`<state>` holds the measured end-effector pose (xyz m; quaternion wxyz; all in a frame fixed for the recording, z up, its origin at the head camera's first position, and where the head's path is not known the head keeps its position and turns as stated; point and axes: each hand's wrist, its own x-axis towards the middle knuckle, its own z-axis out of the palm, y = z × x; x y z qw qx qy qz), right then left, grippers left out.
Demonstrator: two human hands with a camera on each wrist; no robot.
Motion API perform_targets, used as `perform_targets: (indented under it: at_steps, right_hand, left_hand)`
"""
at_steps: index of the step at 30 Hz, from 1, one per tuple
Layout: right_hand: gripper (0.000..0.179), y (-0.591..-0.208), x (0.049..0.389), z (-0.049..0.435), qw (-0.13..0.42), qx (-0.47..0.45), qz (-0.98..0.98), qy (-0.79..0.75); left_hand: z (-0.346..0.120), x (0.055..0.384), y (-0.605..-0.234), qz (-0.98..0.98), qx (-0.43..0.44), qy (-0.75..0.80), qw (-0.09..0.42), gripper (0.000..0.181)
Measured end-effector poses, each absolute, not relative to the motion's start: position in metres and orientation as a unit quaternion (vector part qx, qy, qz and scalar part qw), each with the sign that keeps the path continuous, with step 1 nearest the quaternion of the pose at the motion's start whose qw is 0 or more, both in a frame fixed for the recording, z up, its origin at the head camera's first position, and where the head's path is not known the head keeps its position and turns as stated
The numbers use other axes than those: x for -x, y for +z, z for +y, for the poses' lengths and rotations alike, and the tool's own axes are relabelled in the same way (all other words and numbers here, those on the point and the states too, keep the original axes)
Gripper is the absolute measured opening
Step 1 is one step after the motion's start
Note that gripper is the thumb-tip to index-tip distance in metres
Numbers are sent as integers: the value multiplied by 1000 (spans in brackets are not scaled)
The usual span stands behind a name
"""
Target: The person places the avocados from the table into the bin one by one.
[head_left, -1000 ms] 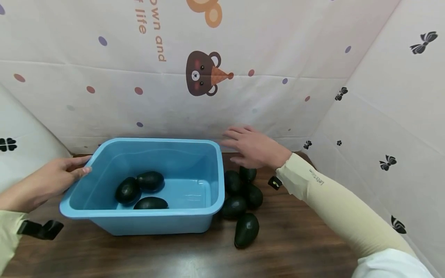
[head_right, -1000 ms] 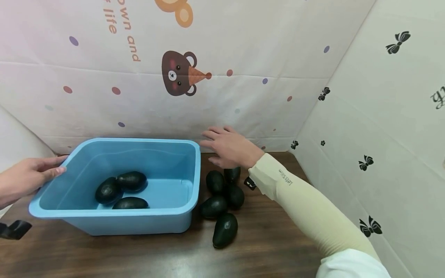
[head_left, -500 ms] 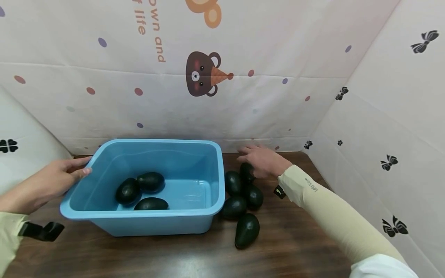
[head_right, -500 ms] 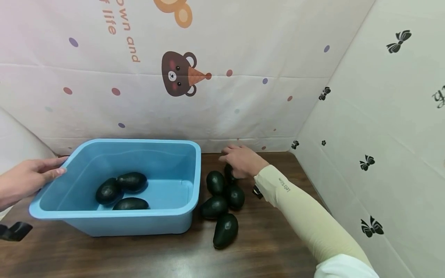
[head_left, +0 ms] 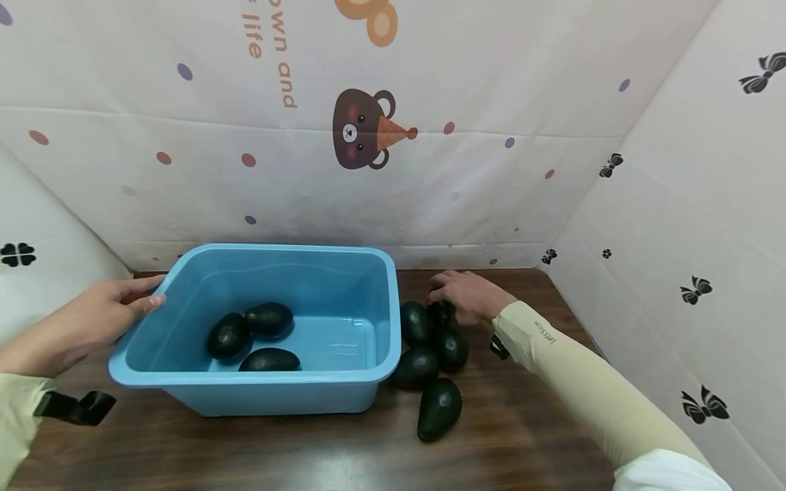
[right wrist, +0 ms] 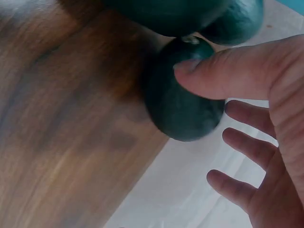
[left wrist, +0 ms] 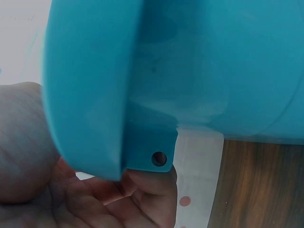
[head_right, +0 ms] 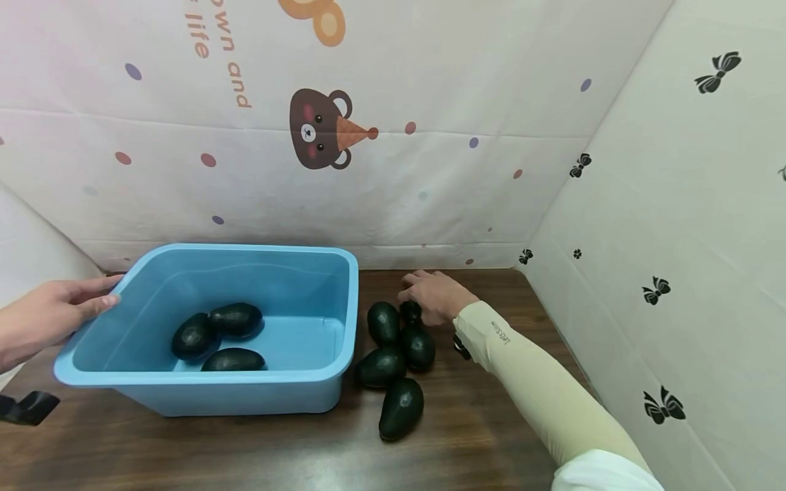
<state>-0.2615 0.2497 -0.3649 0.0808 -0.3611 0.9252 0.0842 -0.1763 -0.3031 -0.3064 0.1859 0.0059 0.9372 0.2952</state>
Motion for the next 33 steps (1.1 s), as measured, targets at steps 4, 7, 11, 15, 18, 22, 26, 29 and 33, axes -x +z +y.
perform_targets:
  at_steps: [4, 7, 11, 15, 18, 22, 26, 29, 33]
  right_hand:
    - [54, -374, 264, 253, 86, 366, 922, 95]
    - [54, -381, 266, 256, 76, 372, 919, 103]
    - [53, -390, 268, 259, 68, 378, 917, 108]
    - [54, -398, 270, 262, 66, 379, 916, 114]
    - [55, -403, 271, 264, 62, 376, 917, 119]
    - [54, -404, 270, 266, 51, 376, 917, 124]
    - [53, -403, 269, 268, 45, 374, 917, 130]
    - [54, -401, 268, 271, 44, 370, 918, 135]
    - [55, -395, 266, 273, 44, 366, 919, 140]
  left_hand:
    - [-305, 176, -304, 937, -12, 294, 189, 77]
    - [-304, 176, -304, 936, -4, 296, 192, 78]
    - [-302, 176, -303, 934, 4, 298, 196, 78]
    - [-302, 176, -304, 932, 10, 303, 201, 78]
    - [-302, 176, -305, 931, 10, 304, 202, 78]
    - [-303, 176, -304, 931, 4, 303, 203, 79]
    - [-303, 176, -303, 931, 3, 303, 205, 78]
    - [-303, 176, -303, 930, 1, 303, 206, 79]
    - [-303, 176, -303, 932, -4, 301, 205, 79]
